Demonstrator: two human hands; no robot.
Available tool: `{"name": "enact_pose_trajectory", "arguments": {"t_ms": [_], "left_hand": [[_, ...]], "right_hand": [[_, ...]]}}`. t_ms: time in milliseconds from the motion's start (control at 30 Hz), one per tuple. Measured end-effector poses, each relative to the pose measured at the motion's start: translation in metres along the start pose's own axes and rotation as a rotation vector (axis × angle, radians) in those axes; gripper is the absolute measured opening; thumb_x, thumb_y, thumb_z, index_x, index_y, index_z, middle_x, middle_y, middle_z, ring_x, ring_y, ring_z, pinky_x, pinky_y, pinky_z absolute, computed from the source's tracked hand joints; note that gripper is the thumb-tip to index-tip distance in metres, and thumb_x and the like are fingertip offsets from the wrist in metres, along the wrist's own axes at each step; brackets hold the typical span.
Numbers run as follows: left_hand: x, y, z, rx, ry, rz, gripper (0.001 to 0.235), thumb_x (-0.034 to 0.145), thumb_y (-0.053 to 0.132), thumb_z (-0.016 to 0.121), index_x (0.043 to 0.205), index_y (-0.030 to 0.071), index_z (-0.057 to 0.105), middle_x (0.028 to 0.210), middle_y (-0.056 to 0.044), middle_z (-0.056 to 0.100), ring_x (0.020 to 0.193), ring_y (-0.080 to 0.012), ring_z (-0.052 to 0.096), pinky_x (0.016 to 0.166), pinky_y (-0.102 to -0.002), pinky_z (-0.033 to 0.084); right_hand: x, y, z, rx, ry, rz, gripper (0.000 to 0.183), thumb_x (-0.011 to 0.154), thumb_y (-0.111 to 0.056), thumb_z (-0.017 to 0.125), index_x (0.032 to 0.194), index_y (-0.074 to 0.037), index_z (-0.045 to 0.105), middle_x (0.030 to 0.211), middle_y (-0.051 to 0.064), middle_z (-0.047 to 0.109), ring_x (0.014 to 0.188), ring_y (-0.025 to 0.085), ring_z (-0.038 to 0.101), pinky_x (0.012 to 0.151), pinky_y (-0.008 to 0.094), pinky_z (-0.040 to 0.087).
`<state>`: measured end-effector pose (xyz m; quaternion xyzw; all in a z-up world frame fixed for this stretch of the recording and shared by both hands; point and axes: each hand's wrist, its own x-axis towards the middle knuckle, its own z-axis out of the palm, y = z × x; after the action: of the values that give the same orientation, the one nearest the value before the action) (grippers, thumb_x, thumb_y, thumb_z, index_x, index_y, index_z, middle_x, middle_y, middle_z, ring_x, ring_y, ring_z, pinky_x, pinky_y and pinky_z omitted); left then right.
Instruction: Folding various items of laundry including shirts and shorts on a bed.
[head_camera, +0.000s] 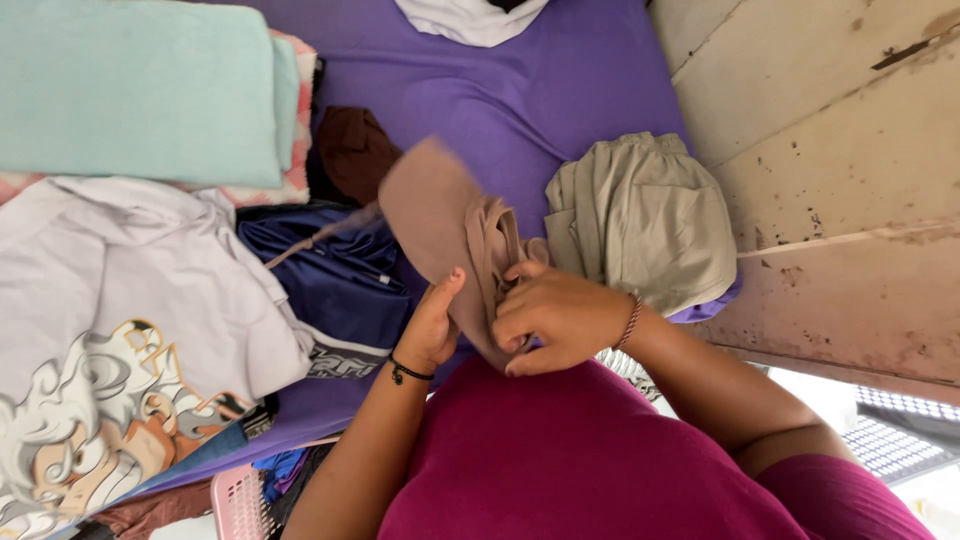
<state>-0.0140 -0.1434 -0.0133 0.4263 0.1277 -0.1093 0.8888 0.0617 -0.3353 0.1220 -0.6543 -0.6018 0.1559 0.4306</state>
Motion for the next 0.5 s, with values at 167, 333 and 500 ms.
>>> {"name": "enact_pose_trajectory", "arguments": {"t_ms": [167,333,500], "left_hand": [[0.03,-0.051,-0.025,-0.057,0.033,-0.122,0.057,0.096,0.023,0.067,0.145,0.0,0.05,0.121,-0.024,0.068,0.099,-0.0385,0.071,0.079,-0.056,0.06],[0.059,-0.056,-0.004,0.425,-0.182,0.102,0.04,0.094,0.015,0.071,0.13,-0.003,0.066,0.118,-0.02,0.072,0.107,-0.0231,0.063,0.094,-0.049,0.053],[0.073,0.033,0.059,0.504,0.011,0.015,0.046,0.096,0.028,0.07,0.128,-0.004,0.066,0.125,-0.023,0.067,0.117,-0.031,0.061,0.103,-0.052,0.05]], "right_hand": [[-0.044,0.035,0.014,0.136,0.295,0.231,0.011,0.091,-0.02,0.075,0.095,-0.01,0.073,0.081,0.007,0.072,0.071,0.028,0.072,0.065,0.043,0.056],[-0.071,0.071,0.005,0.345,0.709,0.681,0.078,0.079,-0.031,0.09,0.143,-0.008,0.051,0.118,0.012,0.06,0.096,0.022,0.062,0.085,0.036,0.056],[-0.077,0.101,-0.04,0.7,1.061,0.53,0.008,0.096,-0.012,0.067,0.101,-0.009,0.061,0.097,0.007,0.069,0.092,0.02,0.07,0.085,0.031,0.057]]}}
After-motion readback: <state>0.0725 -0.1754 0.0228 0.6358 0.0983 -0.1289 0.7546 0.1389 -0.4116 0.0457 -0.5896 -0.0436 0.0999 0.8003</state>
